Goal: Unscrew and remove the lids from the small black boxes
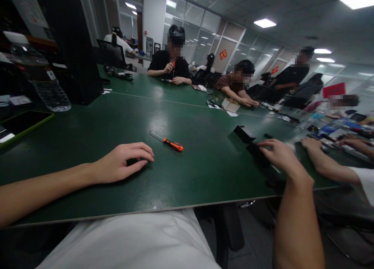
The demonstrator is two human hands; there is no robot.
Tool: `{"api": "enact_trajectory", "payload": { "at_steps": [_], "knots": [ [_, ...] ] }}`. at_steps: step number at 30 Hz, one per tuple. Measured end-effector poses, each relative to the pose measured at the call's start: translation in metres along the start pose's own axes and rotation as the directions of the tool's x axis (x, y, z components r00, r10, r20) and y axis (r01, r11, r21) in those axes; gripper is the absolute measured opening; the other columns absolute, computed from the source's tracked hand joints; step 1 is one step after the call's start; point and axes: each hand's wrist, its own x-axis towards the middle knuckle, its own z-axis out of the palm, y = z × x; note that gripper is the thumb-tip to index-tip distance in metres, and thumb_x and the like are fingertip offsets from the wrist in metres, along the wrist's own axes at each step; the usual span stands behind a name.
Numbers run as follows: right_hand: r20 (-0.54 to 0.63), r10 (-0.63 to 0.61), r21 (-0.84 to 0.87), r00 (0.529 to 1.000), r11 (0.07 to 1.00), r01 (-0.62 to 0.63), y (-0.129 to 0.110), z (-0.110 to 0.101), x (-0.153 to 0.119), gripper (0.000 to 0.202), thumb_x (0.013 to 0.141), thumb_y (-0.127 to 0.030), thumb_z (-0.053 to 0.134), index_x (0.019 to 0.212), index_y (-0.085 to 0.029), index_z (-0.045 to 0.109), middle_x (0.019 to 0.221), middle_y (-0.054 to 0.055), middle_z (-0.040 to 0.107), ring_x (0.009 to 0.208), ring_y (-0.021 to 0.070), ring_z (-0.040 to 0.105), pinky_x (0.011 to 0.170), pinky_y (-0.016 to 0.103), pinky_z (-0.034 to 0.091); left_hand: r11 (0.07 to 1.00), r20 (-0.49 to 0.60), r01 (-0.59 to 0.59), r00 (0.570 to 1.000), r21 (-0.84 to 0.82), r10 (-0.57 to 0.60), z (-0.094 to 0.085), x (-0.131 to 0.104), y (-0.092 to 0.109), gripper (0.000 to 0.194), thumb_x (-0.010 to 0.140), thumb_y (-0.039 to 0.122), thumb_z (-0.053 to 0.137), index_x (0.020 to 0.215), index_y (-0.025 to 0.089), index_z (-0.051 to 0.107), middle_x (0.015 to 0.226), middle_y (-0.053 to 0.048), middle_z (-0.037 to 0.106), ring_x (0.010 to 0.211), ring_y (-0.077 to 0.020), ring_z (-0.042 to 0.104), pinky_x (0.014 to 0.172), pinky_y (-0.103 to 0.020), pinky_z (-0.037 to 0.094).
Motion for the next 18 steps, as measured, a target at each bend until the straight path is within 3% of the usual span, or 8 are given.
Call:
{"api": "enact_trajectory", "payload": {
  "at_steps": [3, 6, 12, 18],
  "knots": [
    [0.075, -0.043, 0.066, 0.996, 0.997, 0.038, -0.003, -0.026, 0.018, 0.02, 0.083, -0.031, 0.062, 0.089, -0.02, 0.076, 0.104, 0.011, 0.078, 0.095, 0.026, 0.071, 0.083, 0.032, 0.05, 1.0, 0.002, -0.001, 1.0, 0.001, 0.001, 0.0, 0.0, 0.0, 0.022, 0.097, 0.012, 0.056, 0.108, 0.018, 0.074, 0.115, -0.008, 0.072, 0.101, -0.0167, 0.071, 0.09, -0.025, 0.055],
    [0.045, -0.026, 0.135, 0.999, 0.991, 0.02, -0.01, -0.038, 0.03, 0.02, 0.088, -0.034, 0.057, 0.088, -0.018, 0.07, 0.097, 0.015, 0.075, 0.088, 0.0262, 0.066, 0.081, 0.035, 0.046, 1.0, 0.008, 0.007, 1.0, 0.007, -0.007, 0.0, 0.0, 0.0, 0.022, 0.097, 0.013, 0.056, 0.109, 0.018, 0.074, 0.115, -0.008, 0.072, 0.102, -0.0171, 0.071, 0.091, -0.026, 0.054],
    [0.067, -0.102, 0.214, 0.992, 0.973, 0.086, -0.019, -0.005, 0.028, 0.023, 0.087, -0.038, 0.049, 0.071, -0.023, 0.056, 0.08, 0.011, 0.067, 0.076, 0.0227, 0.059, 0.074, 0.034, 0.042, 1.0, 0.013, 0.01, 1.0, 0.011, -0.011, -0.001, 0.0, 0.0, 0.022, 0.098, 0.014, 0.055, 0.108, 0.017, 0.074, 0.115, -0.009, 0.072, 0.101, -0.0169, 0.07, 0.088, -0.025, 0.055],
    [-0.053, 0.011, 0.202, 0.999, 0.979, 0.0, -0.006, 0.017, 0.022, 0.034, 0.088, -0.048, 0.042, 0.069, -0.023, 0.054, 0.072, 0.013, 0.064, 0.072, 0.0244, 0.056, 0.068, 0.036, 0.039, 1.0, 0.004, -0.007, 1.0, -0.002, 0.007, 0.0, 0.0, 0.0, 0.022, 0.097, 0.013, 0.056, 0.109, 0.018, 0.074, 0.115, -0.009, 0.071, 0.103, -0.0175, 0.07, 0.092, -0.027, 0.055]
  ]
}}
